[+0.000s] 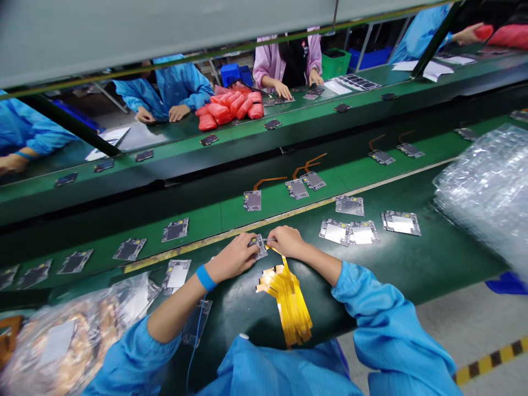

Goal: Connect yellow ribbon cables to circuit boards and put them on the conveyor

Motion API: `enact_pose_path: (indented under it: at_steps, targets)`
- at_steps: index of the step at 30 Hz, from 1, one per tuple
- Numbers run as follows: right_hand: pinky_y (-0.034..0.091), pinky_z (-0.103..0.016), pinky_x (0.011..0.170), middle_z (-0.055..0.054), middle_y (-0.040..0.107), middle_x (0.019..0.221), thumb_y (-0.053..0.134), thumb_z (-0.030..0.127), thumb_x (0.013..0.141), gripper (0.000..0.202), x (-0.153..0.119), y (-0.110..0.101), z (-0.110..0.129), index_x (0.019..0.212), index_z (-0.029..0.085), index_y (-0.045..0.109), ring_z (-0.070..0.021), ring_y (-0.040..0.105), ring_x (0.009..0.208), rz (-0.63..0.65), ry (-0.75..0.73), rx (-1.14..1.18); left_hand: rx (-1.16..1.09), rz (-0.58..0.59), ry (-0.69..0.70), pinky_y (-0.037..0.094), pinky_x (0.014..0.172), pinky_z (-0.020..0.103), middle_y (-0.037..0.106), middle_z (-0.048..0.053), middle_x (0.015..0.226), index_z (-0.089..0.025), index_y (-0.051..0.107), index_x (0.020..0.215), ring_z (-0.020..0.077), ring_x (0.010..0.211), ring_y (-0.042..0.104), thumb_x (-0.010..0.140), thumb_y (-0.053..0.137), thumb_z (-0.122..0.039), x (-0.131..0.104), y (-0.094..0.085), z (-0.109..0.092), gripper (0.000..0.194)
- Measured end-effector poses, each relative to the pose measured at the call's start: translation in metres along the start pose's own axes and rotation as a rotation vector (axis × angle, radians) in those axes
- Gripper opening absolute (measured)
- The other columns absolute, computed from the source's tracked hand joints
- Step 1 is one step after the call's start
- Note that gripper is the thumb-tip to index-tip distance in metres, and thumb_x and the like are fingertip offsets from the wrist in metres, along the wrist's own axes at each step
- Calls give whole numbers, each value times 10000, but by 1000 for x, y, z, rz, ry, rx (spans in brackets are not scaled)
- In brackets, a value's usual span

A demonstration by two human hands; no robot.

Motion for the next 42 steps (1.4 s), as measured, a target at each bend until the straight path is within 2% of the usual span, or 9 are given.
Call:
enact_pose_path:
  at_steps: [8, 15, 19, 22, 25, 28, 32, 38, 42]
  targets:
    - [438, -254, 726, -27, 823, 1005, 639, 340, 967, 195, 3, -2, 5, 998, 282, 822, -216, 747, 987, 17, 0, -50, -8, -4, 3, 496, 1050, 491, 537, 188, 1375, -168, 640, 1169, 313, 1211, 533, 955, 622, -193, -1, 0, -1, 216]
    - [462, -270, 752, -39, 823, 1013, 649, 312, 948, 189, 1, -2, 6, 999, 290, 829, -232, 746, 994, 3, -8, -47, 53, 51, 9, 481, 1029, 482, 531, 162, 1343, -262, 570, 1415, 309, 1179, 527, 976, 587, -205, 3, -2, -7, 443]
    - [468, -276, 770, -40, 821, 1021, 658, 321, 951, 179, 1, -1, 8, 1007, 298, 827, -237, 743, 1003, 6, -9, -68, 65, 73, -4, 475, 1012, 477, 540, 159, 1309, -267, 587, 1412, 310, 1151, 521, 980, 560, -215, 6, -2, -8, 436]
    - [460, -273, 764, -42, 814, 1033, 647, 388, 974, 200, -1, -3, 7, 1031, 294, 813, -242, 737, 1013, 6, -36, -84, 92, 87, -18, 477, 990, 466, 537, 161, 1286, -257, 603, 1394, 309, 1130, 515, 975, 552, -206, 7, -1, -9, 424]
    - [447, -267, 773, -66, 785, 1102, 511, 457, 1054, 340, -3, -8, 8, 1057, 266, 792, -233, 724, 1029, -11, -107, -120, 109, 98, -19, 476, 982, 453, 539, 148, 1252, -261, 633, 1348, 302, 1116, 509, 977, 547, -205, 8, -2, -10, 385]
    - [436, -261, 792, -74, 755, 1149, 440, 379, 1083, 361, -2, -9, 14, 1059, 246, 774, -214, 709, 1028, -10, -186, -150, 100, 102, -24, 476, 982, 447, 538, 142, 1245, -261, 648, 1321, 295, 1113, 507, 974, 549, -203, 8, -4, -10, 366]
    - [428, -256, 786, -31, 764, 1102, 578, 253, 999, 186, 3, -5, 21, 1051, 255, 757, -195, 700, 996, -9, -221, -92, 96, 125, -27, 480, 982, 454, 544, 140, 1225, -255, 651, 1314, 295, 1099, 510, 963, 563, -196, 9, -3, -10, 366]
    - [429, -275, 778, -52, 783, 1112, 630, 289, 987, 149, 7, -5, 22, 1023, 249, 769, -231, 715, 1023, 41, -218, -146, 137, 125, -29, 490, 970, 457, 539, 138, 1254, -276, 644, 1314, 295, 1109, 520, 967, 568, -212, 8, -3, -10, 361]
    - [434, -275, 786, -57, 783, 1115, 604, 247, 991, 165, 5, -5, 22, 1005, 247, 768, -231, 715, 1030, 66, -239, -171, 112, 110, -41, 494, 984, 471, 535, 140, 1307, -285, 609, 1348, 307, 1146, 525, 945, 604, -219, 5, -3, -7, 408]
Point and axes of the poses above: each hand's wrist, its own x-axis towards the middle knuckle, its own y-axis out of the palm, z = x × y, the point moved 8 cm from there along x, towards the middle knuckle
